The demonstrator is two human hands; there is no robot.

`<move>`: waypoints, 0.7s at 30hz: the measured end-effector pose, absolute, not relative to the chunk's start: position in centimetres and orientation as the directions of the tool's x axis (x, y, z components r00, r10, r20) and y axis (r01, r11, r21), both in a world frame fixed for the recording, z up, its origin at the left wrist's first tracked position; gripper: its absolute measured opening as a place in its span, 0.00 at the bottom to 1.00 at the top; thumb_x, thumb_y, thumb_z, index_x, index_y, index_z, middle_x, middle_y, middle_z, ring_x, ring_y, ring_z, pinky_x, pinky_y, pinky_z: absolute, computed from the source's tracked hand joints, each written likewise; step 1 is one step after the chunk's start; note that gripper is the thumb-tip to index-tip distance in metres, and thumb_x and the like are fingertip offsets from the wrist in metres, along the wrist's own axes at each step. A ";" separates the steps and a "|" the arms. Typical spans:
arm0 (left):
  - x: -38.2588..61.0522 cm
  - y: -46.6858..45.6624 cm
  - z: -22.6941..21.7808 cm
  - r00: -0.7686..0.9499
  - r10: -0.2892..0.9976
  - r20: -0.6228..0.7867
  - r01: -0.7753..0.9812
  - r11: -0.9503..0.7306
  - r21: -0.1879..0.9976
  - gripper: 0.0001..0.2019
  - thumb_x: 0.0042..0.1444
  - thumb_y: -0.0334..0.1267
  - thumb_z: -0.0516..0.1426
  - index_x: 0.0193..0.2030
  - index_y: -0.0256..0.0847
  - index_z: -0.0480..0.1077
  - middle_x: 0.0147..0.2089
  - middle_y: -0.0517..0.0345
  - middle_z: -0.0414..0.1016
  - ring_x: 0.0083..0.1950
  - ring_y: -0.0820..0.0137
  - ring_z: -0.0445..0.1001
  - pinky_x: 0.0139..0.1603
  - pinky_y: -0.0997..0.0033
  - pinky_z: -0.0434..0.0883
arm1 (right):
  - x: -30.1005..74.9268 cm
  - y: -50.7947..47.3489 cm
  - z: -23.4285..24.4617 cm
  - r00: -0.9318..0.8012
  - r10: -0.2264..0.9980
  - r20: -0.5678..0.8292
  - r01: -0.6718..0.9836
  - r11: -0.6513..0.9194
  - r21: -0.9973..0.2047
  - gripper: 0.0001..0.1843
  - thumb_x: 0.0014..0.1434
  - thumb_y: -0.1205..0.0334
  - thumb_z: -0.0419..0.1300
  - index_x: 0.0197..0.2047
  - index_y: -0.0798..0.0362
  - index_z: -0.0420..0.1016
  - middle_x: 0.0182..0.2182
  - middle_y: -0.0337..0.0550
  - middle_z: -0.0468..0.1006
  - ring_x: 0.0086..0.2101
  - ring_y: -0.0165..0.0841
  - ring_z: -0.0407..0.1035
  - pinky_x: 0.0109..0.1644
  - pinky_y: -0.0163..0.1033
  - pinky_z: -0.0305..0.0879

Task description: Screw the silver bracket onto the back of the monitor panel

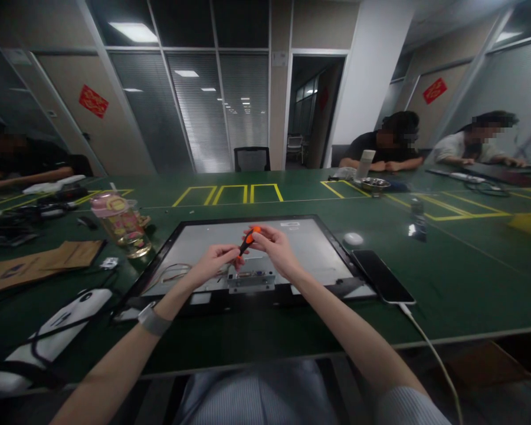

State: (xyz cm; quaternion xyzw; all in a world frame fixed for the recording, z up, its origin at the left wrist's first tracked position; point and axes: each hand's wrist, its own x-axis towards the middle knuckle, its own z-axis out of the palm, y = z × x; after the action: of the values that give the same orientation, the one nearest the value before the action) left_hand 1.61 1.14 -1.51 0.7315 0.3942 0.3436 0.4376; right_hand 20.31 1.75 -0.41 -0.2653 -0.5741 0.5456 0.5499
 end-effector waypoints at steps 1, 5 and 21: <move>1.2 1.4 -1.6 0.431 0.885 0.175 0.299 -0.323 0.898 0.20 0.58 0.49 0.49 0.38 0.33 0.73 0.33 0.51 0.76 0.35 0.67 0.74 0.41 0.66 0.71 | 20.4 2.0 -0.2 -0.199 0.909 0.367 -0.292 0.303 -0.907 0.17 0.52 0.51 0.61 0.43 0.51 0.71 0.40 0.44 0.79 0.41 0.38 0.75 0.48 0.50 0.71; -1.0 2.7 -2.4 0.370 0.889 0.271 0.504 -0.437 0.745 0.19 0.56 0.50 0.52 0.46 0.40 0.72 0.49 0.52 0.74 0.51 0.62 0.71 0.56 0.62 0.64 | 22.1 2.8 0.2 0.041 0.892 0.450 -0.166 0.450 -0.878 0.20 0.54 0.48 0.58 0.46 0.50 0.68 0.38 0.43 0.77 0.34 0.35 0.76 0.36 0.43 0.76; -3.6 3.9 -4.6 0.618 0.786 -0.009 0.577 -0.445 0.685 0.34 0.43 0.51 0.63 0.58 0.46 0.63 0.65 0.51 0.59 0.65 0.58 0.56 0.65 0.54 0.53 | 24.3 2.3 -0.7 0.027 0.858 0.513 0.029 0.513 -0.858 0.17 0.53 0.49 0.60 0.40 0.52 0.72 0.33 0.42 0.76 0.25 0.32 0.74 0.26 0.39 0.76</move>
State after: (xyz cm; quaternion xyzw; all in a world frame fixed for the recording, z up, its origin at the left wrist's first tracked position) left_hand -3.60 3.91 -4.64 0.8353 0.4079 0.1573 0.3333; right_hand 24.33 2.27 -0.69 -0.3623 -0.6118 0.3353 0.6181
